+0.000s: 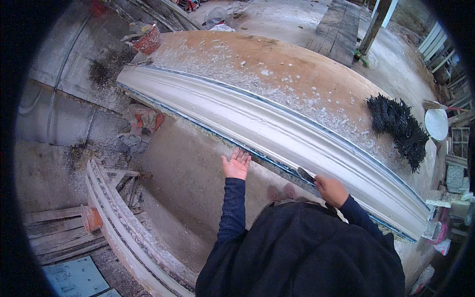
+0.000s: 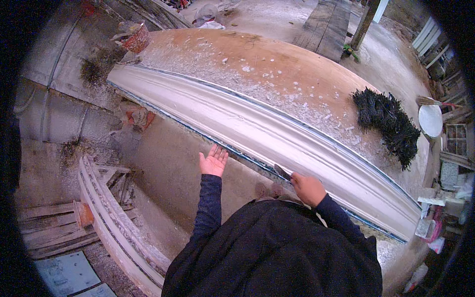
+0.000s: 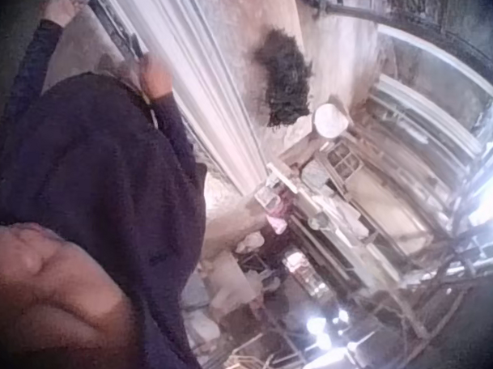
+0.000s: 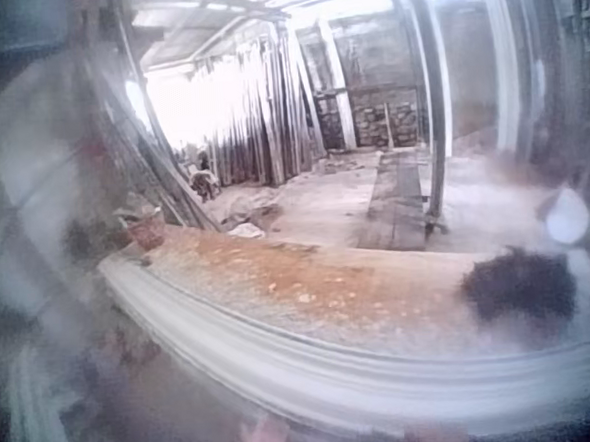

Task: The person applies a white adhesive along the edge of a long white molding piece using a brush and a scraper. They repeatedly dip the brush into a bucket and spread the adhesive along the molding's groove, then smooth it with the scraper.

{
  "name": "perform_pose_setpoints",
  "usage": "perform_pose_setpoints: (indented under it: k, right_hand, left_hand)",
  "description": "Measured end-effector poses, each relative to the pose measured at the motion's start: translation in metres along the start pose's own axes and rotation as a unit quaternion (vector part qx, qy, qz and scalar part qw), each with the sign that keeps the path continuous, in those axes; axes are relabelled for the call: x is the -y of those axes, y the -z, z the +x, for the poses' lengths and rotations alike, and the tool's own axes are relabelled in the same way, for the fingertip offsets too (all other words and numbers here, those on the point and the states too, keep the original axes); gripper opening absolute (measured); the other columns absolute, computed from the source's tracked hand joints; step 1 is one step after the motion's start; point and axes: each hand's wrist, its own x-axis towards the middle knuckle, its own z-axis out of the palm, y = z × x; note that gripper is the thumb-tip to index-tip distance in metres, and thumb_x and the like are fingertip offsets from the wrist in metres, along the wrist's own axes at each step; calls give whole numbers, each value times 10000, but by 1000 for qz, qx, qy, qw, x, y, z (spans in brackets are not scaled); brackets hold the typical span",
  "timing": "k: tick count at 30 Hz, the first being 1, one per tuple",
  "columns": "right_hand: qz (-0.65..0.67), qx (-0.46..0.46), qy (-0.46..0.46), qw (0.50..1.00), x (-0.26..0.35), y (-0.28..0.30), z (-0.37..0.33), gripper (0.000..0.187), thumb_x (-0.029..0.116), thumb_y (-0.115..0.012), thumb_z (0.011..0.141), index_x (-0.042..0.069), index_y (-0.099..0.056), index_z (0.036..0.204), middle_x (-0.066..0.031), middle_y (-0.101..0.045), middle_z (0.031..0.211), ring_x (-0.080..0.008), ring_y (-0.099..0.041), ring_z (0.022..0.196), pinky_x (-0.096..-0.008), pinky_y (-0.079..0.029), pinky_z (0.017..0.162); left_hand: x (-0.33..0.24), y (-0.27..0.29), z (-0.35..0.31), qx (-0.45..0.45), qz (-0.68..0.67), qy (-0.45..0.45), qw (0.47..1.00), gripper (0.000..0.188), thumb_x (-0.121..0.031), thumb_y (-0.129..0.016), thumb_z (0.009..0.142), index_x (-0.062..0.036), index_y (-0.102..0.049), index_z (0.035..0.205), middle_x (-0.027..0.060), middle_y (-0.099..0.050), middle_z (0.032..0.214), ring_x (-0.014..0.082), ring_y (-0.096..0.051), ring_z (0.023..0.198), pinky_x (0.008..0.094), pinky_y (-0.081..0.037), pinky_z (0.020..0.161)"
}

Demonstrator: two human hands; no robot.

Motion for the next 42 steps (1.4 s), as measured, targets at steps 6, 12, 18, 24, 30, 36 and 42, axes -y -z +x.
perform_pose_setpoints:
  k: [6,12,18,24,30,36,42]
  right_hand:
    - [-44,-20,25,999,15,-28,32,208,263,-374,936,91,-438,1033,-217,-595,661,-425,-580,598,-554,-425,527]
    - [-23,-10,68,997,98,-46,126,202,199,-367,913,34,-455,988,-226,-622,722,-407,-617,679,-527,-471,603]
    - [-13,-22,102,994,160,-60,204,204,190,-405,886,15,-494,942,-230,-632,765,-399,-627,723,-505,-484,630]
    - [-39,-40,130,990,172,-63,225,174,209,-439,881,70,-510,959,-198,-628,741,-393,-621,690,-495,-480,592]
    - [-130,22,24,991,109,-11,110,196,292,-428,923,115,-502,963,-185,-567,616,-389,-569,558,-512,-419,492]
    - [-94,-5,-46,994,133,-42,130,210,297,-425,931,109,-488,1001,-193,-575,622,-406,-574,575,-520,-426,513]
    - [-19,-46,44,998,239,-91,270,223,280,-492,880,79,-493,976,-207,-608,704,-399,-608,669,-519,-449,553]
  left_hand:
    - [1,4,5,0,-8,-1,1000,785,-639,-226,891,-9,-353,1342,153,-448,1260,305,-453,1138,453,-381,982]
    - [-4,7,7,13,-14,15,1000,793,-656,-228,882,-11,-385,1317,155,-462,1243,313,-483,1097,446,-398,968]
    - [-27,18,22,19,5,37,999,792,-664,-235,878,4,-448,1245,154,-516,1184,314,-523,1054,423,-422,951]
    - [-71,31,48,66,32,81,994,755,-639,-238,893,10,-431,1226,166,-523,1160,332,-512,1093,435,-408,965]
    - [-98,35,68,78,22,159,984,778,-642,-263,892,25,-353,1281,189,-501,1180,351,-491,1130,442,-396,979]
    - [-112,32,71,104,9,222,969,768,-625,-254,903,39,-357,1274,219,-500,1200,363,-487,1150,455,-410,973]
    - [-131,59,93,191,-58,266,943,728,-632,-253,899,11,-511,1124,184,-559,1118,338,-534,1066,435,-435,940]
